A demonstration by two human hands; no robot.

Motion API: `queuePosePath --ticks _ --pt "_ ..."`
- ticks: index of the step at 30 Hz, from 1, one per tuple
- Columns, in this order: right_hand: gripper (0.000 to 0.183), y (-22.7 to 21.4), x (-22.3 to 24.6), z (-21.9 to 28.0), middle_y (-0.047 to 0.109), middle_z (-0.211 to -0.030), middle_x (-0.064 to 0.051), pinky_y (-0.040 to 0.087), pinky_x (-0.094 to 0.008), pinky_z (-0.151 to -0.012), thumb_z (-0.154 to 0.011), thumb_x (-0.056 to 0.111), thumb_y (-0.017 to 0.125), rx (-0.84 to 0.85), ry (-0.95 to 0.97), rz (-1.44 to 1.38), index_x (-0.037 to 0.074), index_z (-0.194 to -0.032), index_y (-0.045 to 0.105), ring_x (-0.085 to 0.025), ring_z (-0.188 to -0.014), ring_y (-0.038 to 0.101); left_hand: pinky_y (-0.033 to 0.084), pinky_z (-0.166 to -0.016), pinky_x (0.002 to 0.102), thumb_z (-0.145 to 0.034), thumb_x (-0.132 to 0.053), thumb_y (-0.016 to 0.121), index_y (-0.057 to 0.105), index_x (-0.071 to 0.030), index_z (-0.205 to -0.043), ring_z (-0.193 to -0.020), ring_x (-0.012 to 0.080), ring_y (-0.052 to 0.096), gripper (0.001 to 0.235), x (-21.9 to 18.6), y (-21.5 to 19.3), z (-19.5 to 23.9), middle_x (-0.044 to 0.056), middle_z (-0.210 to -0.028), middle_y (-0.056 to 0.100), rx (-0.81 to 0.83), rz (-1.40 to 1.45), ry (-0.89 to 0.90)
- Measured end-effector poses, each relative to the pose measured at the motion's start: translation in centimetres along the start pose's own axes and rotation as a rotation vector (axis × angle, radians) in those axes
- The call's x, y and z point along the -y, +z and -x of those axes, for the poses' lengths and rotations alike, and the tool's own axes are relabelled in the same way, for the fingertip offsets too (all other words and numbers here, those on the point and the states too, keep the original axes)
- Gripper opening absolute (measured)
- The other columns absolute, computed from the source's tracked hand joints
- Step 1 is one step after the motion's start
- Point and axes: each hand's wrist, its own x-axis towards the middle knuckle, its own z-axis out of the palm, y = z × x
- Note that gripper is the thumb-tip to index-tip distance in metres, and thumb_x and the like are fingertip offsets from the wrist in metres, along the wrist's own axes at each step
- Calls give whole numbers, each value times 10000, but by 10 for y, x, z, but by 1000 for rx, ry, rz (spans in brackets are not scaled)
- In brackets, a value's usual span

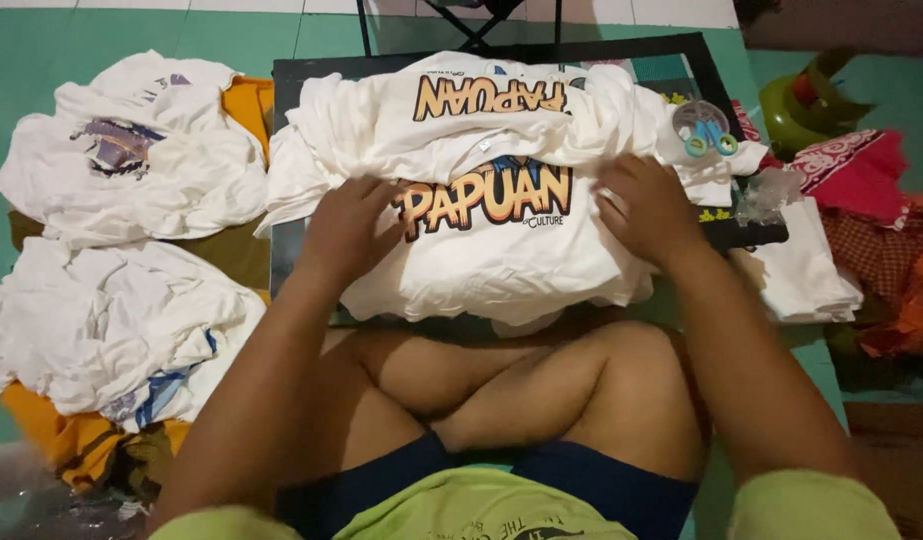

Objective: The person folds a white t-shirt with a graphic print on it. They smooth the fabric, fold the sleeves inward, fold the shirt in half, and then fold it again into a compact rectangle. The folded shirt is placed on a pile of other folded shirts.

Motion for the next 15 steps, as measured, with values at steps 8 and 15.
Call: queuePosePath --ticks 8,15 --pt "105 49 -46 -62 656 -1018 16 449 -448 -923 -929 290 706 -39 172 20 236 -1017 722 -259 -1039 634 542 -870 407 -943 -213 726 742 -167 -1053 -996 260 712 120 42 69 -74 30 -1019 730 -248 177 -106" --pt "71 6 -39 -49 640 -1132 -100 476 -371 -867 -1041 39 667 -314 205 -713 77 -1094 696 -278 -1096 644 511 -758 412 -1148 -281 489 591 -143 -1057 -785 256 661 195 29 1 -55 102 -787 637 -418 658 -266"
